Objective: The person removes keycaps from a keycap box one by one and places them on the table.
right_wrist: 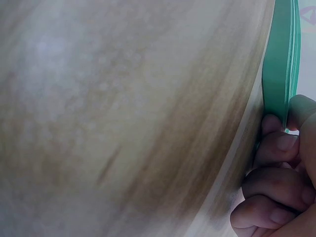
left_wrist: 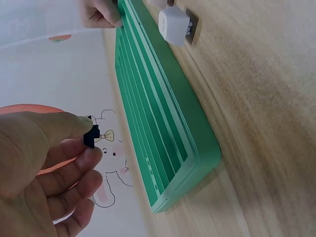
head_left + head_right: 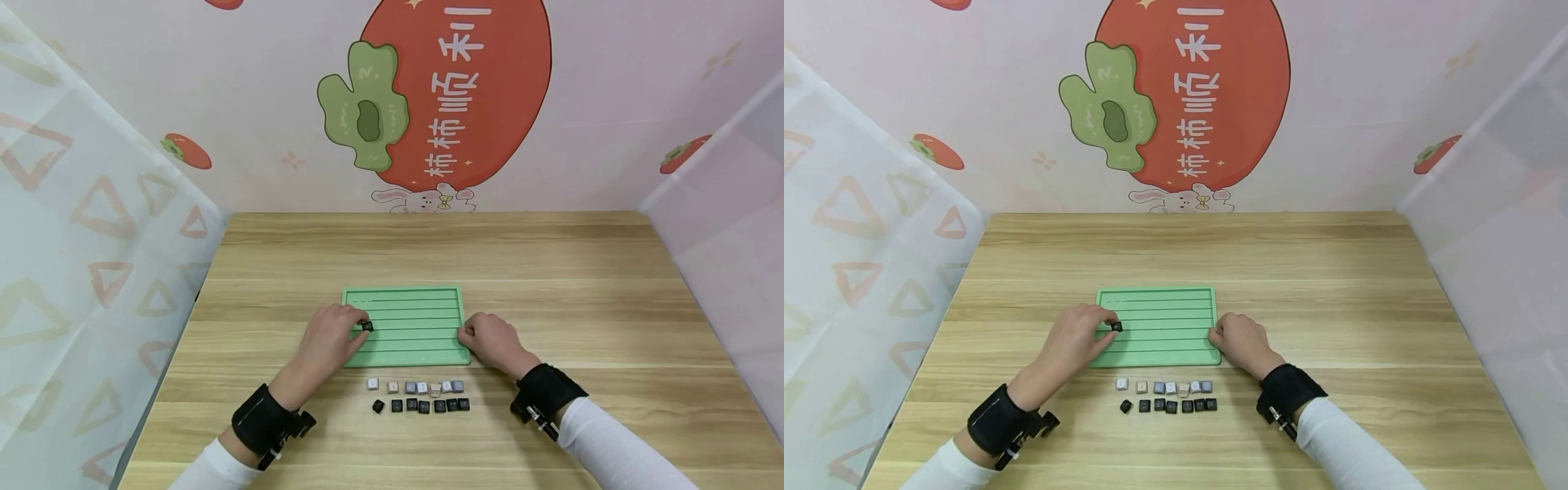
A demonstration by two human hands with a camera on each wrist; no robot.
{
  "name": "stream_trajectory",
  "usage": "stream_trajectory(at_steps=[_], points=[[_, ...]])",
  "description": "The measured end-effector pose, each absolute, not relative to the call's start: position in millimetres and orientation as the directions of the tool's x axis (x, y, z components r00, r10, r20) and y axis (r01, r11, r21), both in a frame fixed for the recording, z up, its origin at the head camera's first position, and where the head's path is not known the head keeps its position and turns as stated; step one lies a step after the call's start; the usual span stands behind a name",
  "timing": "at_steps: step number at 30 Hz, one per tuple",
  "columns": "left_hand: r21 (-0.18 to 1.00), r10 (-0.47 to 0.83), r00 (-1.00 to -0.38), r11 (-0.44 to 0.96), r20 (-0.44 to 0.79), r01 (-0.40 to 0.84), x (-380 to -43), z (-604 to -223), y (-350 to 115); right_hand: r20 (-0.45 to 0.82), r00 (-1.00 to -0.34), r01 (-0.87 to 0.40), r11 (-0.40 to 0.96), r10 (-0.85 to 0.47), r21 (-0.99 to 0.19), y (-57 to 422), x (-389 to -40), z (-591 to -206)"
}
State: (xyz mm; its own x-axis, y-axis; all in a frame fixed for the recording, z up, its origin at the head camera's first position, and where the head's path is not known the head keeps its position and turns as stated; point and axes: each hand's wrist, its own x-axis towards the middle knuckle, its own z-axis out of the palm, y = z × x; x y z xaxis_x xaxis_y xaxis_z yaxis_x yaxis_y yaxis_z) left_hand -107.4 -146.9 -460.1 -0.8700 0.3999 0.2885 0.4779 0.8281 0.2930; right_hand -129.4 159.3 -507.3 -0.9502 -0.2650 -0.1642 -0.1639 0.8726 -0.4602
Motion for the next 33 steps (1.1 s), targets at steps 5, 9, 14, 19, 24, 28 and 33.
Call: stream_trajectory(at_steps=[5, 9, 14, 19, 24, 28, 33], points=[[0.287, 0.403, -0.866, 0.827, 0.296, 0.483, -103.3, -458.6, -147.3, -0.165, -0.950, -0.164, 0.872, -0.265, -0.461, 159.2, -129.0, -507.2], [0.286, 0.407, -0.864, 0.826, 0.295, 0.486, -100.4, -456.7, -147.5, -0.162, -0.950, -0.166, 0.871, -0.267, -0.463, 159.3, -129.3, -507.2], [0.293, 0.415, -0.862, 0.819, 0.290, 0.493, -96.4, -454.1, -147.2, -0.157, -0.950, -0.169, 0.868, -0.269, -0.466, 159.2, -128.9, -507.0], [0.290, 0.424, -0.859, 0.816, 0.288, 0.500, -92.7, -453.5, -146.9, -0.154, -0.951, -0.169, 0.869, -0.267, -0.466, 159.3, -128.6, -507.1], [0.287, 0.431, -0.858, 0.816, 0.278, 0.503, -89.1, -453.8, -146.7, -0.150, -0.952, -0.170, 0.867, -0.268, -0.469, 159.5, -128.4, -507.2], [0.291, 0.430, -0.863, 0.818, 0.264, 0.497, -86.2, -455.1, -146.1, -0.150, -0.951, -0.171, 0.866, -0.269, -0.470, 159.9, -128.3, -507.7], [0.294, 0.428, -0.868, 0.821, 0.251, 0.490, -82.9, -457.6, -145.6, -0.145, -0.952, -0.173, 0.865, -0.269, -0.470, 160.2, -128.5, -508.9]])
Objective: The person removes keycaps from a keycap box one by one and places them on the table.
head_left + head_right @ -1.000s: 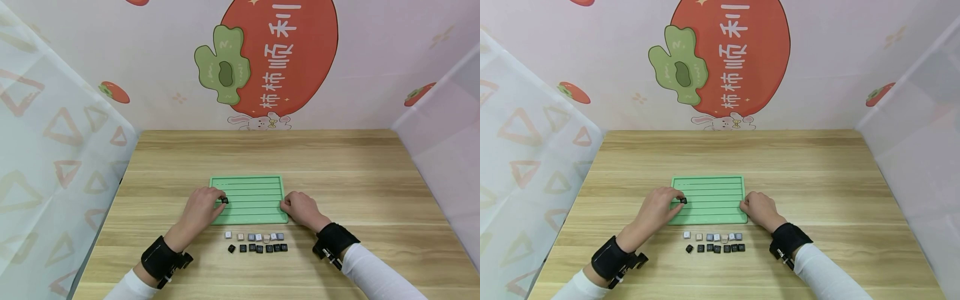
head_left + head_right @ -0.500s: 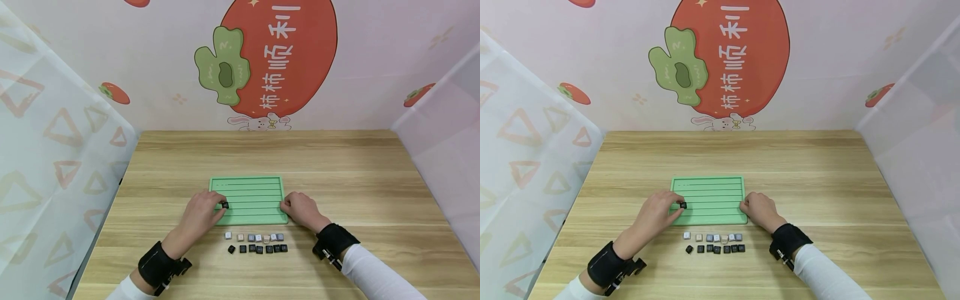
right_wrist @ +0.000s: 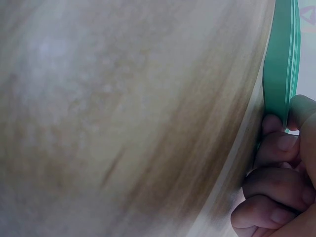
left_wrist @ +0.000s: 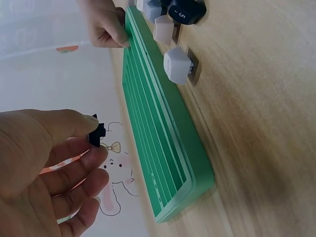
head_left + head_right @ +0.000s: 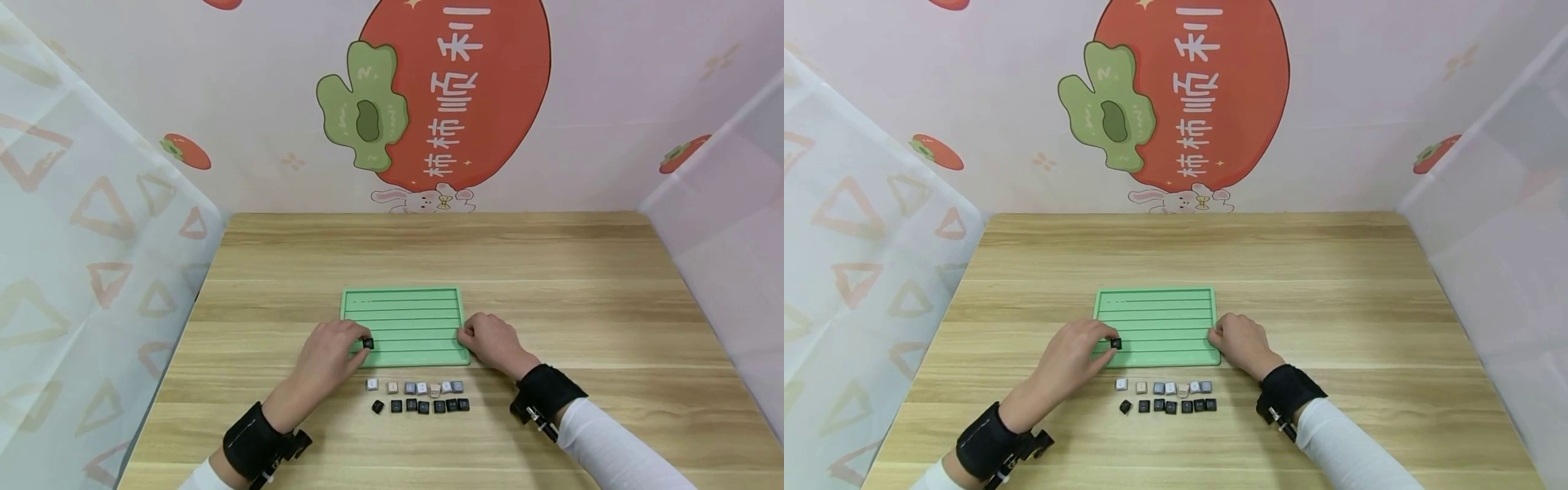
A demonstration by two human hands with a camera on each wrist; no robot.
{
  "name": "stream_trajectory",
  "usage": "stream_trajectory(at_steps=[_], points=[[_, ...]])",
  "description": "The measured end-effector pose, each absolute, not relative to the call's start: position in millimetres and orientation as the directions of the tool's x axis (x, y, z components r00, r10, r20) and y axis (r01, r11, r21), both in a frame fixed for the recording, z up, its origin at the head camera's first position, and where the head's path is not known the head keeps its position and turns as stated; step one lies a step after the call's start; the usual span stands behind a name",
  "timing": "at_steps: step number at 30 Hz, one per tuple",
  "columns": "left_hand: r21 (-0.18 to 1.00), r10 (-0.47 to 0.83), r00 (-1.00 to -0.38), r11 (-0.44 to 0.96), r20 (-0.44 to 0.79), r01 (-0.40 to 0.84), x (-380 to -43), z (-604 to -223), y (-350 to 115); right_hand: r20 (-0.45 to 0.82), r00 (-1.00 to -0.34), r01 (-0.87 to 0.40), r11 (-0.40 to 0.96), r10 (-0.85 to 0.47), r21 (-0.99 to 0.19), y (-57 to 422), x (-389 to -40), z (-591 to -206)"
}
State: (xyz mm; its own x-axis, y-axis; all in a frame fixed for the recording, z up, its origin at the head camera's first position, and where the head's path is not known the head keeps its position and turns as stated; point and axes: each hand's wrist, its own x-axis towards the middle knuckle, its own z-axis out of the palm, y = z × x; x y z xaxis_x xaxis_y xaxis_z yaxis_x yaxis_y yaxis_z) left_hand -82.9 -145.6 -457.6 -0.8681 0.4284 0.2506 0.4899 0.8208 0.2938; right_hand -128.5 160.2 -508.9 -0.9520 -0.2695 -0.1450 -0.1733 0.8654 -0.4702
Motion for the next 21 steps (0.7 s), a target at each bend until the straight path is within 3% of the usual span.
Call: stream_trajectory(at_steps=[21], points=[[0.282, 0.448, -0.851, 0.809, 0.273, 0.516, -71.7, -464.2, -147.2, -0.142, -0.953, -0.175, 0.868, -0.268, -0.465, 159.4, -128.3, -507.0]])
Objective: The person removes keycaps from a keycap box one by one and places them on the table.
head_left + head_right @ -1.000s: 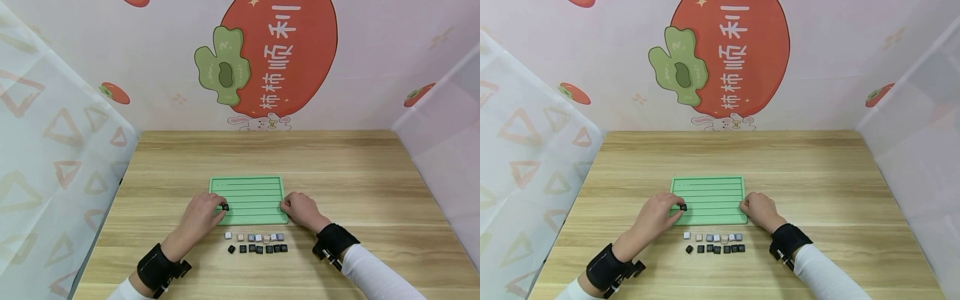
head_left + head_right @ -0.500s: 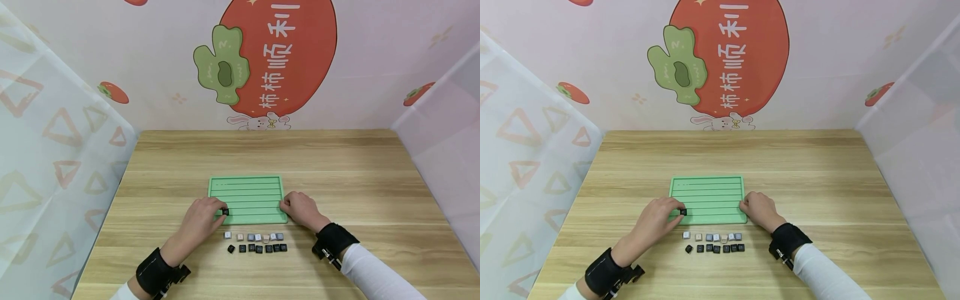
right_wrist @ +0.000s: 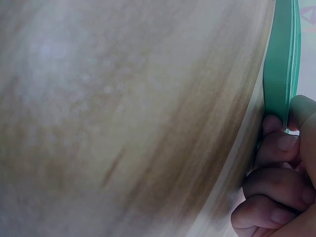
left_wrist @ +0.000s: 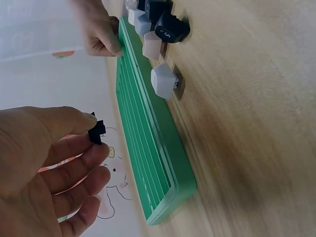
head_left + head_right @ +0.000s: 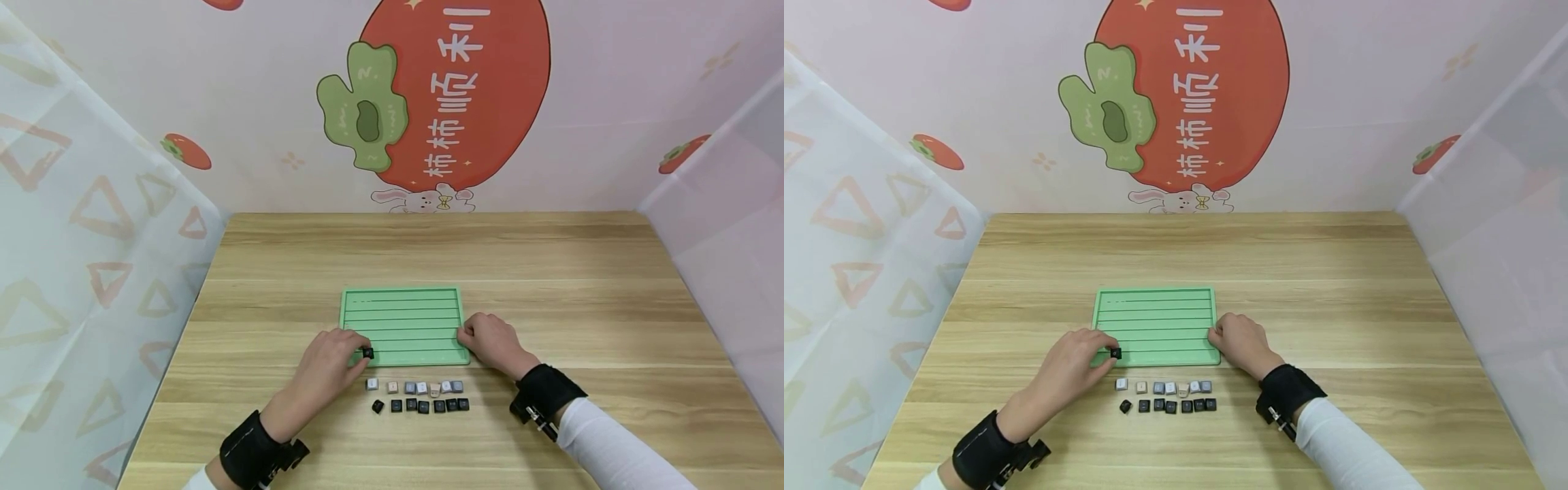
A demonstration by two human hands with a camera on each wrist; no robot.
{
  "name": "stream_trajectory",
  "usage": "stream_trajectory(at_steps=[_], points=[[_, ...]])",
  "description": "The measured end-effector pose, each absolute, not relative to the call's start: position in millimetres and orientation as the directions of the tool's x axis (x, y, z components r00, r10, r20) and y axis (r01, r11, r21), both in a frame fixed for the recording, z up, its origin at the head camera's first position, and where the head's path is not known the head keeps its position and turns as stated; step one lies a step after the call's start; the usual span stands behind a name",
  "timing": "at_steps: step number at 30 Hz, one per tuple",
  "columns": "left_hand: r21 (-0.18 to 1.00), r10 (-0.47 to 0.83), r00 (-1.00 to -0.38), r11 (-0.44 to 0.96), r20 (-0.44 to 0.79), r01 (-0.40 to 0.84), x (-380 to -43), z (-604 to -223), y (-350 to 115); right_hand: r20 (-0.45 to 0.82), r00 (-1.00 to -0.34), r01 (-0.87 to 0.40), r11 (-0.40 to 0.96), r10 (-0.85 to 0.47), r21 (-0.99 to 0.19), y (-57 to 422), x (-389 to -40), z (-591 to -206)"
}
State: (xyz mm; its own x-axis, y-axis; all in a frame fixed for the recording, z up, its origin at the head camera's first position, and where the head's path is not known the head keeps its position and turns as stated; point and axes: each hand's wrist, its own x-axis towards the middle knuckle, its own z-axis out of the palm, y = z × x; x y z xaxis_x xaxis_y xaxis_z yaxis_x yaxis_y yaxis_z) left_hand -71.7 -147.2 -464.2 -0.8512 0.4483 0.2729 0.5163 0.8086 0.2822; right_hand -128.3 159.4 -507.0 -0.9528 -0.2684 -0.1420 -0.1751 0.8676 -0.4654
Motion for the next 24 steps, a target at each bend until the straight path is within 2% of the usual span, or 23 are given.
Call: stream_trajectory(at_steps=[24], points=[[0.296, 0.475, -0.855, 0.802, 0.210, 0.518, -56.1, -474.2, -150.9, -0.146, -0.952, -0.173, 0.868, -0.268, -0.465, 159.5, -128.4, -507.3]])
